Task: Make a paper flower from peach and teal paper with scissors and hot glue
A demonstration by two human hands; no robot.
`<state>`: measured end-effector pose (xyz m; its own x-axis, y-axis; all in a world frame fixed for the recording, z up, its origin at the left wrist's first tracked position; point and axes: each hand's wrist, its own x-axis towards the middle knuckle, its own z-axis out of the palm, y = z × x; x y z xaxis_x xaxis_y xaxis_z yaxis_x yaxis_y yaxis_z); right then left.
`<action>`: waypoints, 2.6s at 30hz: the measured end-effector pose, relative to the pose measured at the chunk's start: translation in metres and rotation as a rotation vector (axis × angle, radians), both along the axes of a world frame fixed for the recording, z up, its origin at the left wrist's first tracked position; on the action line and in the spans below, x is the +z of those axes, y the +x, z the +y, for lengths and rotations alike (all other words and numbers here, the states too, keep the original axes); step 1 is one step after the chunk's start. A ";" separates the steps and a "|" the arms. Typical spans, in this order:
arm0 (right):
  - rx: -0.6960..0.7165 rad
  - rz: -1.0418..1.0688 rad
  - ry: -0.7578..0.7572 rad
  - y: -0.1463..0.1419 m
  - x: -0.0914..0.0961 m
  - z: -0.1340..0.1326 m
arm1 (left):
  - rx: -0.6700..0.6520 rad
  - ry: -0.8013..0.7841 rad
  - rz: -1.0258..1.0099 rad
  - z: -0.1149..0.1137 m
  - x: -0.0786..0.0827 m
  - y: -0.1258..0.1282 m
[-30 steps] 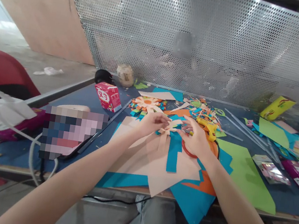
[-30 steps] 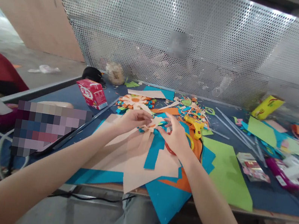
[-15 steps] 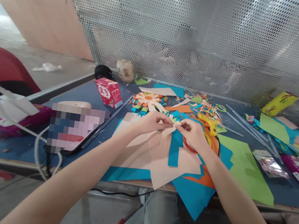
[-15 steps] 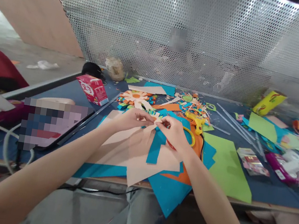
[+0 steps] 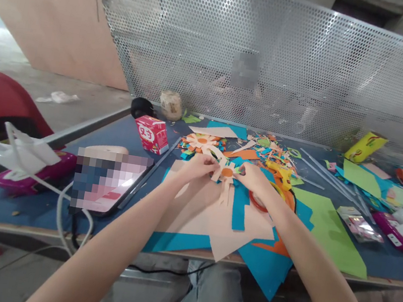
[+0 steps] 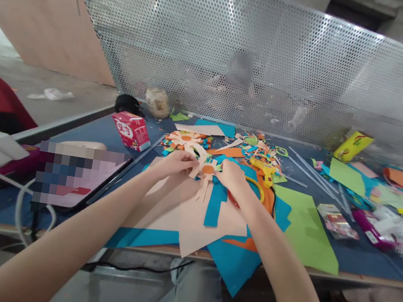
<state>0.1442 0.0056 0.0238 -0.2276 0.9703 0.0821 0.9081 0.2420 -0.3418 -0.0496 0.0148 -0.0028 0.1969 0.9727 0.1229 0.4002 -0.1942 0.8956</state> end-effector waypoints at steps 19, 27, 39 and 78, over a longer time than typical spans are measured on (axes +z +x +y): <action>-0.119 0.981 0.544 0.020 -0.001 0.012 | 0.159 -0.055 -0.166 -0.002 0.003 0.002; -0.001 1.014 0.531 0.016 0.001 0.007 | -0.047 -0.079 -0.199 -0.016 0.006 0.018; 0.113 0.996 0.586 0.011 0.006 -0.007 | -0.079 -0.174 -0.456 -0.019 0.008 0.017; 0.242 0.973 0.531 0.005 0.006 -0.023 | -0.067 -0.046 -0.361 -0.016 0.002 0.014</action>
<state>0.1493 -0.0172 0.0297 -0.0196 0.6993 0.7145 0.2228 0.6998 -0.6788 -0.0358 -0.0017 -0.0010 0.2118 0.9653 0.1528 0.0449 -0.1658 0.9851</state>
